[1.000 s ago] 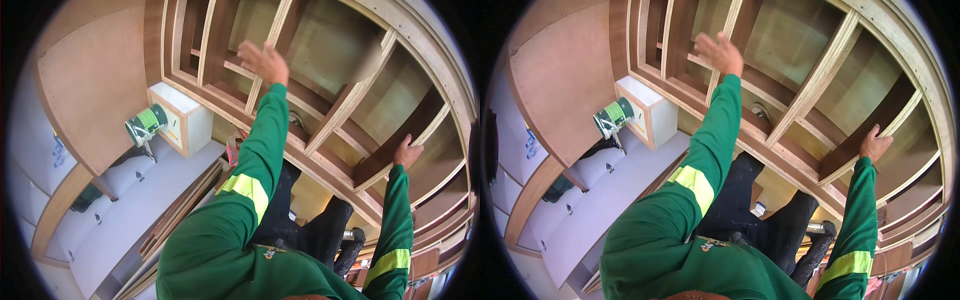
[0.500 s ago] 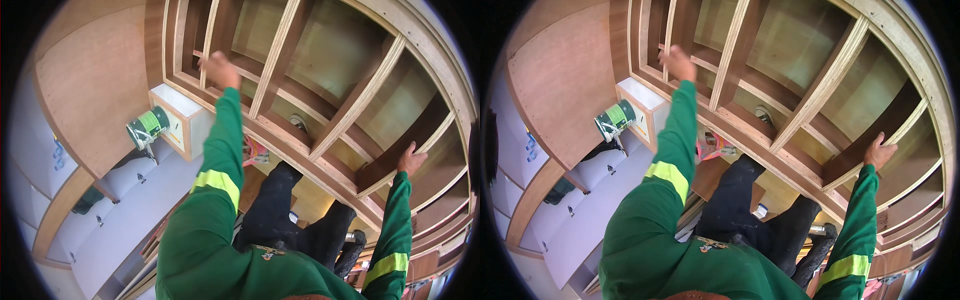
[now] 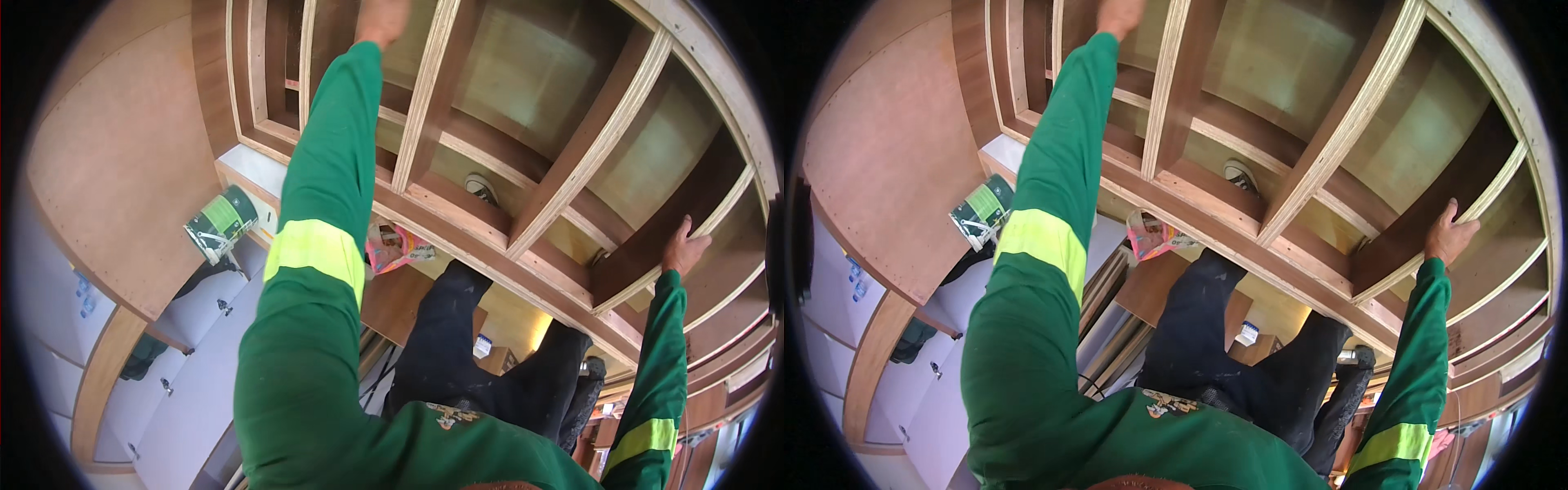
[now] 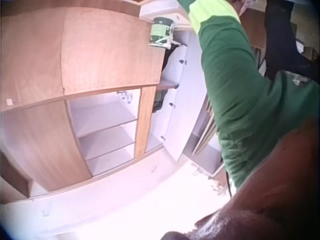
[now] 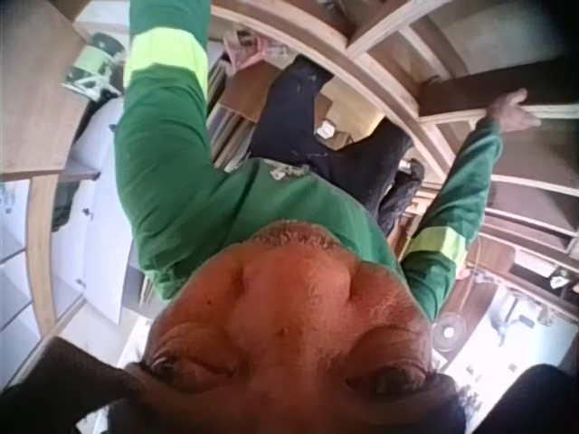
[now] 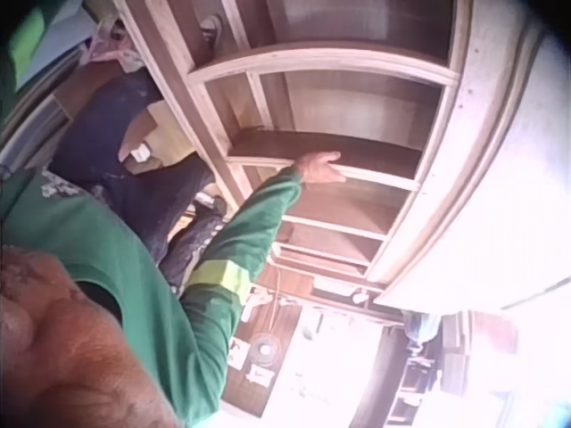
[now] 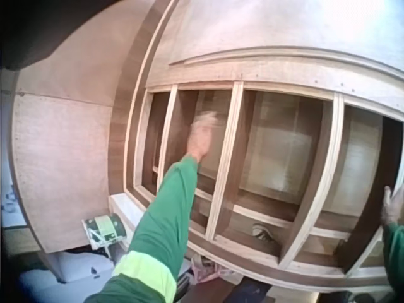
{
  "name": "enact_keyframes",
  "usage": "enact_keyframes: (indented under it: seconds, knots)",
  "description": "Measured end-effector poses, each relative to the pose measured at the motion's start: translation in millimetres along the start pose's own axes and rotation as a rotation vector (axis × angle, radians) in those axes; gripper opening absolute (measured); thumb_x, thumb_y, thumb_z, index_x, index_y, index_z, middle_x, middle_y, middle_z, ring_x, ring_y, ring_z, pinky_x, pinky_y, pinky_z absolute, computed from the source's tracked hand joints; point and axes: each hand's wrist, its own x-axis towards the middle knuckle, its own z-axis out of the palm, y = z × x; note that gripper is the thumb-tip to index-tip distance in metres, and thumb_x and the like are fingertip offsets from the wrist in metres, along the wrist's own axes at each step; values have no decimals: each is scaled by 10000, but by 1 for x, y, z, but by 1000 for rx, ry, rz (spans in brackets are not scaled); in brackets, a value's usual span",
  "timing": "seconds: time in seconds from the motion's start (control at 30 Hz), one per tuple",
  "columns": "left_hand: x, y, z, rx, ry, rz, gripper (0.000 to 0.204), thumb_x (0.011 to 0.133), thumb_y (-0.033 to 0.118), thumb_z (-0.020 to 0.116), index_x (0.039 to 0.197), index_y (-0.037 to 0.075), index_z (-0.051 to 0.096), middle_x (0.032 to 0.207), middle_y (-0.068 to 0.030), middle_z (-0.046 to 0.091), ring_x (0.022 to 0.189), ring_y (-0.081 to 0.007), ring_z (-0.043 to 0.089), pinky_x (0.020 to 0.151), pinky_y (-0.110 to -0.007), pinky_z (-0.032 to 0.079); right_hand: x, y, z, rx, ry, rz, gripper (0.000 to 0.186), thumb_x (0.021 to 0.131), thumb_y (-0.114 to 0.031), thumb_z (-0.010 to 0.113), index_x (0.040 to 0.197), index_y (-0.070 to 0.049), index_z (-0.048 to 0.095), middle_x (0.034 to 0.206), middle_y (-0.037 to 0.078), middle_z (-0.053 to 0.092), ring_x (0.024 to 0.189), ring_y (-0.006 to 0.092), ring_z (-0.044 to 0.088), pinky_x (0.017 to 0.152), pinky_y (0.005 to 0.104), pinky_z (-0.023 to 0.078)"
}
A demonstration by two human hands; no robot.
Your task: The person saws a piece of plywood using a hand saw, then lifts the plywood to place it onto a wooden frame and pushes it into position.
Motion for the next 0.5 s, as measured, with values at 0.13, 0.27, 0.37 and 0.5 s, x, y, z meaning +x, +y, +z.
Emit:
enact_keyframes:
  seconds: [0.13, 0.27, 0.37, 0.5]
  knots:
    - [14, 89, 0, -83, 253, -129, 612, 987, 472, 484, 1352, -18, 448, 1441, -277, 420, 1381, -423, 346, 1174, -486, 211, -10, 11, -5, -44, 20, 63, 594, 883, -512, 652, 990, 41, 465, 920, 288, 572, 884, 474, 565, 838, 506, 452]
    - [-41, 29, 4, 189, 699, -914, 738, 994, 574, 379, 1395, -44, 425, 1432, -268, 419, 1288, -478, 431, 1141, -541, 274, -18, 1, -13, 30, 52, 62, 592, 884, -515, 649, 1027, 32, 474, 970, 298, 589, 934, 492, 579, 851, 517, 452]
    - [-93, -80, -6, 315, 422, -1407, 957, 934, 715, 258, 1484, -68, 297, 1550, -271, 280, 1399, -450, 323, 1155, -526, 248, -14, -14, -14, 83, 50, -1, 606, 889, -491, 658, 1093, 57, 499, 1031, 324, 597, 988, 501, 576, 878, 518, 448]
    - [-29, -30, 14, 155, 323, -869, 770, 975, 584, 440, 1441, -28, 413, 1439, -238, 477, 1313, -424, 457, 1109, -445, 357, -12, -8, -15, -15, 17, 90, 558, 867, -459, 683, 1000, 47, 490, 927, 300, 593, 909, 490, 584, 829, 517, 459]
